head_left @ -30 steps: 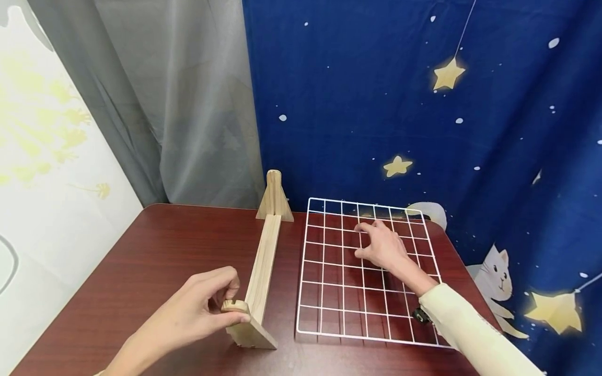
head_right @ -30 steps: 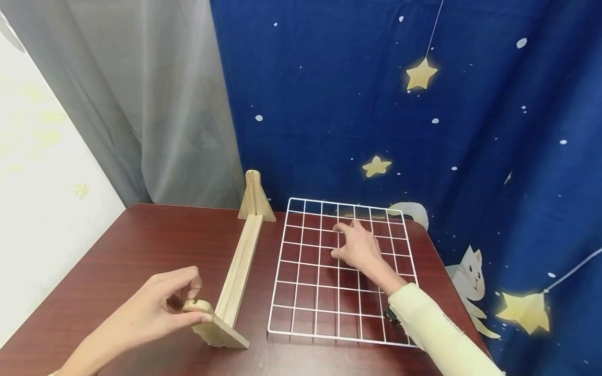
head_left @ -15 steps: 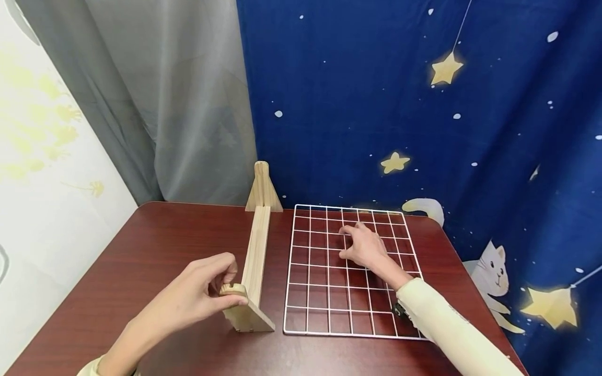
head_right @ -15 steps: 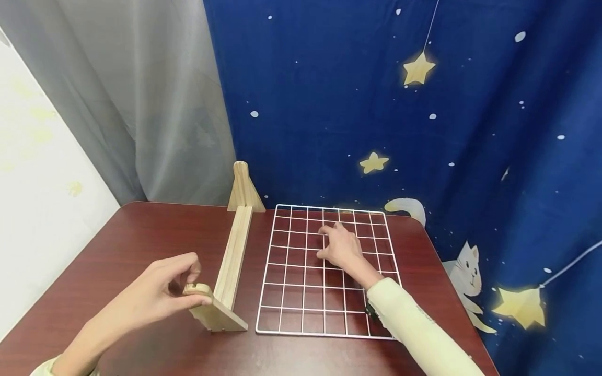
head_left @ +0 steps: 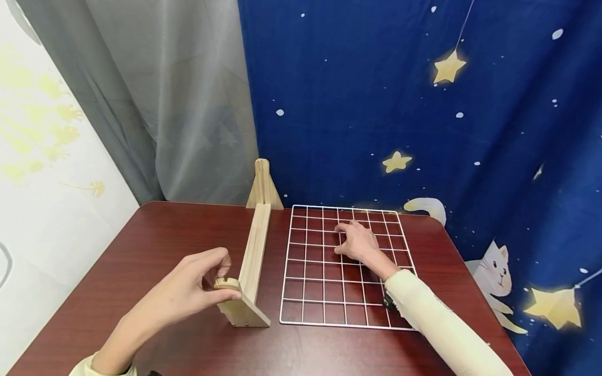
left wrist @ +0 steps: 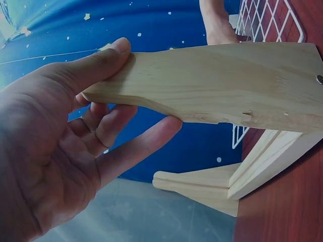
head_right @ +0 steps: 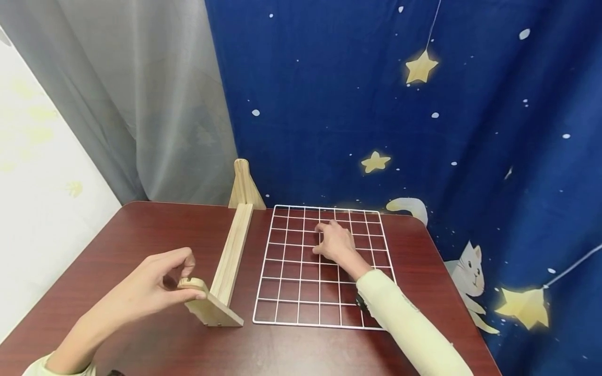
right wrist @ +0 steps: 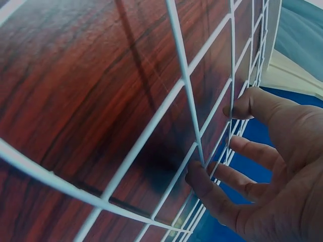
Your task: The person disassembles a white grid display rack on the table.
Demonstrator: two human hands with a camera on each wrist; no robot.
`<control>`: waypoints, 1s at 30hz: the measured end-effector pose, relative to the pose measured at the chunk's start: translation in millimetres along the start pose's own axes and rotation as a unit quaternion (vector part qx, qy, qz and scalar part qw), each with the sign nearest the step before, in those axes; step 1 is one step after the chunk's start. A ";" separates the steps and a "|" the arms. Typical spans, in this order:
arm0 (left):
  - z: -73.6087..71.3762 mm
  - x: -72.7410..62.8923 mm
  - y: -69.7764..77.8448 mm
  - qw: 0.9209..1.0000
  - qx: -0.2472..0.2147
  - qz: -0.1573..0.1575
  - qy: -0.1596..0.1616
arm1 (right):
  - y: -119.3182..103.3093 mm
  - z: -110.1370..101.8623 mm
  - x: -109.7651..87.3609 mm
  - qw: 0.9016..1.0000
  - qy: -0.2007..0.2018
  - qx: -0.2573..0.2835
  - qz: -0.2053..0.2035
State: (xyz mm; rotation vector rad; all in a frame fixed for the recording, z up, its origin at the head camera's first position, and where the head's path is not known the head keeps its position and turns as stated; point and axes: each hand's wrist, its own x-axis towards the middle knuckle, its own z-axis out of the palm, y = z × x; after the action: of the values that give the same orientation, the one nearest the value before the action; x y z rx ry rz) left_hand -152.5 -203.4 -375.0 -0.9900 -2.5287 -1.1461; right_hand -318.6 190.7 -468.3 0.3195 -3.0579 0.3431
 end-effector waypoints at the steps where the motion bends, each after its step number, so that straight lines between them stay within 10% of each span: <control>1: 0.1 -0.1 -0.3 1.000 -0.001 0.000 0.000 | -0.5 0.8 0.7 1.000 -0.002 0.000 -0.001; 30: 2.8 -4.3 -6.3 0.999 -0.006 -0.031 0.018 | -4.1 1.8 7.9 0.997 -0.070 -0.027 0.000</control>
State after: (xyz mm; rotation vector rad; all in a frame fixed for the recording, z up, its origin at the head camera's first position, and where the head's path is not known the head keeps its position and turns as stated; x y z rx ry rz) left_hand -153.1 -206.4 -382.6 -0.8918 -2.5442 -1.1849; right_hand -325.5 184.8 -468.7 0.3548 -3.1981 0.2488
